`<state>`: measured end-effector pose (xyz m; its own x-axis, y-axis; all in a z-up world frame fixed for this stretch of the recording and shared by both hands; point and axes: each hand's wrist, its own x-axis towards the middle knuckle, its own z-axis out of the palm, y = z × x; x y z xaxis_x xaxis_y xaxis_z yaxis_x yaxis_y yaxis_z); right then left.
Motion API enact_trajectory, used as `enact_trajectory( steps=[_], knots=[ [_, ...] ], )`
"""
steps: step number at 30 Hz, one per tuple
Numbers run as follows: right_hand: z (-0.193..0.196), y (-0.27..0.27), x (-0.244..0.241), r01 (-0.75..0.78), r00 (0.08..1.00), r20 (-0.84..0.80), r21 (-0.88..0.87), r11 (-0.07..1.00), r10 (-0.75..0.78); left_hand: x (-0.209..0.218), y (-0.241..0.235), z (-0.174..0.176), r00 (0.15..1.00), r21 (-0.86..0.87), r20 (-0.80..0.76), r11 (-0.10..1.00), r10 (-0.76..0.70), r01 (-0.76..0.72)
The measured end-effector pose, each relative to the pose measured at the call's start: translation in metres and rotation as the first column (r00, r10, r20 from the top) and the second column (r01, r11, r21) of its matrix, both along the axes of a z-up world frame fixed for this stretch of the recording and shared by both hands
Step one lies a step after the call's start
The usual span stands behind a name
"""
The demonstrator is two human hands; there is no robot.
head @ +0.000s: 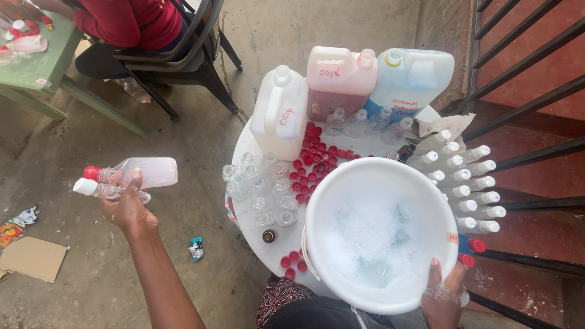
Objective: Washing small plastic bottles in a basin of soapy water
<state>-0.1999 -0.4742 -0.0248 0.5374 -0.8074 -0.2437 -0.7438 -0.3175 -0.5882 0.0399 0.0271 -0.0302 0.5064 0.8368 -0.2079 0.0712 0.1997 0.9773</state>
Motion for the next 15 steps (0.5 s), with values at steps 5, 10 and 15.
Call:
enact_trajectory(
  steps=[5, 10, 15],
  knots=[
    [-0.001, -0.001, -0.001, 0.002, 1.0, -0.01, -0.02, 1.0, -0.002, -0.002, -0.005, 0.002, 0.999, 0.012, -0.032, 1.0, -0.013, 0.013],
    [-0.011, -0.004, -0.005, -0.013, 1.0, 0.006, -0.081, 0.997, 0.013, -0.005, -0.012, 0.009, 0.999, 0.023, -0.039, 1.0, -0.02, 0.021],
    [-0.007, -0.002, -0.003, 0.033, 0.999, -0.012, -0.017, 0.999, -0.033, -0.006, -0.01, 0.004, 1.0, -0.028, -0.021, 1.0, -0.012, 0.012]
  ],
)
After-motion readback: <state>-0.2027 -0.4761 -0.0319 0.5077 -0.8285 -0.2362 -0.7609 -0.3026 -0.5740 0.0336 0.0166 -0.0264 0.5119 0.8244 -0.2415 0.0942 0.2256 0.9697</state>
